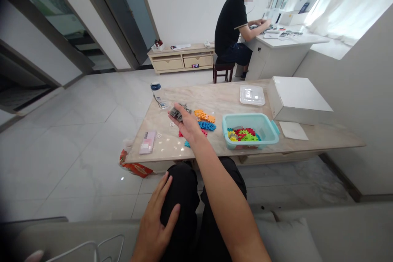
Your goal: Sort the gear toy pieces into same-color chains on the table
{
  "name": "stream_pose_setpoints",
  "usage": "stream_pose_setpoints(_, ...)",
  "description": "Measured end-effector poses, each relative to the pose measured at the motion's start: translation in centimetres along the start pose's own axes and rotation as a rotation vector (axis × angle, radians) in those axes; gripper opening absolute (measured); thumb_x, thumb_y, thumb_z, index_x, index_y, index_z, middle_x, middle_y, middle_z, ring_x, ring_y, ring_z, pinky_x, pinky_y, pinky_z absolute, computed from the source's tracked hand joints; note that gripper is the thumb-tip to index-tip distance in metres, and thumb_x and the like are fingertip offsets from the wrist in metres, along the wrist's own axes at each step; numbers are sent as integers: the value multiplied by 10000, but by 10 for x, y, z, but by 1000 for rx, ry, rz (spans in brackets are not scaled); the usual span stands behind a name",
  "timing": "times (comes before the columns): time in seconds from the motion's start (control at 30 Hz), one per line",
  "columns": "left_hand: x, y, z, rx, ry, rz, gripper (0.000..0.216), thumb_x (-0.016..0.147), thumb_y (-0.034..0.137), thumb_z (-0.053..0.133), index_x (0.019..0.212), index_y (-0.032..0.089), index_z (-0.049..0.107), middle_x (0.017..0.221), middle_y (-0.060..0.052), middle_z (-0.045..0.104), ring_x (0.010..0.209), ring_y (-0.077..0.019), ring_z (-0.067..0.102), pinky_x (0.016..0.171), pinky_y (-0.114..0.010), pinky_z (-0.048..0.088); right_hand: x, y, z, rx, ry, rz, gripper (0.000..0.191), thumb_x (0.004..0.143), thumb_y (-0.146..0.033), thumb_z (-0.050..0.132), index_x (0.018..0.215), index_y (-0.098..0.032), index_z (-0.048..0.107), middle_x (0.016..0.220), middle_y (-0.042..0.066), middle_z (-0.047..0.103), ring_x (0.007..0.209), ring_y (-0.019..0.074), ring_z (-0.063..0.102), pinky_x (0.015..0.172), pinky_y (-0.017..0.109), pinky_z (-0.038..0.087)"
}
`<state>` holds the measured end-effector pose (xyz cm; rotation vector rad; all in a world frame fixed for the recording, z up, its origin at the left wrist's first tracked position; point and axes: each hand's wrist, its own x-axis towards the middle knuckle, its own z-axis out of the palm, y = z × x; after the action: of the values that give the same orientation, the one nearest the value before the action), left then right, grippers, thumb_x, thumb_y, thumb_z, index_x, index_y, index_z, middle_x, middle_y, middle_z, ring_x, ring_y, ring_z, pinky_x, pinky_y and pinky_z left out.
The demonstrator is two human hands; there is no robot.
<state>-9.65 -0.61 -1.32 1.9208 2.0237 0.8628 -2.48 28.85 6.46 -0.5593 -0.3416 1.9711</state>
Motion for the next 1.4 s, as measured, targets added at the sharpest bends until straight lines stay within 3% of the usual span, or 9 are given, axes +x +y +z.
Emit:
stream_pose_setpoints(0.13,43,5,11,-44,-10,-28,566,1068,359,565,1625,278,508,1627,-108,588,1503,-296,572,1268,-588,473,-12,-13,-11,-19,15,-2,248,784,-204,915,886,-181,690,841,-8,758,831,147,740,1013,386,658)
stream_pose_setpoints(0.27,82,9,9,-70,-49,-52,432,1075,415,542,1440,230,682,1456,-116,720,1353,-286,689,1175,-520,569,-17,-29,-19,-18,10,-15,265,762,-209,927,887,-183,695,861,-1,759,849,153,738,976,377,665)
stream_pose_setpoints(0.4,100,10,1,-38,-47,-24,358,1069,406,544,1306,232,748,1343,-101,776,1267,-279,731,1145,-489,585,-17,-40,-27,-6,14,-55,251,770,-223,918,879,-185,696,850,4,753,868,154,729,946,349,666)
stream_pose_setpoints(0.73,78,-2,-8,89,66,52,363,1070,353,540,1359,211,708,1415,-119,735,1319,-300,697,1161,-511,571,-18,-33,-25,-143,43,-46,193,831,-225,877,865,-173,695,837,22,755,846,160,726,900,346,669)
stream_pose_setpoints(0.97,71,-12,-15,53,64,52,353,1073,336,542,1368,226,702,1438,-116,718,1332,-295,684,1158,-514,570,-25,-18,-15,-154,5,-44,270,778,-268,930,881,-187,693,853,-4,752,852,154,738,935,354,655)
stream_pose_setpoints(1.2,76,-13,-17,-33,47,46,335,1063,336,541,1328,256,729,1378,-94,750,1290,-283,704,1138,-492,583,-22,-6,10,-71,-14,-30,257,799,-270,912,868,-188,677,823,2,735,836,157,730,969,370,653)
stream_pose_setpoints(1.4,77,-6,-8,-123,18,-10,306,1064,357,552,1286,283,750,1348,-79,763,1273,-277,712,1106,-486,602,-6,31,35,38,-28,57,274,798,-282,910,932,-205,683,822,-5,739,820,157,727,915,346,662)
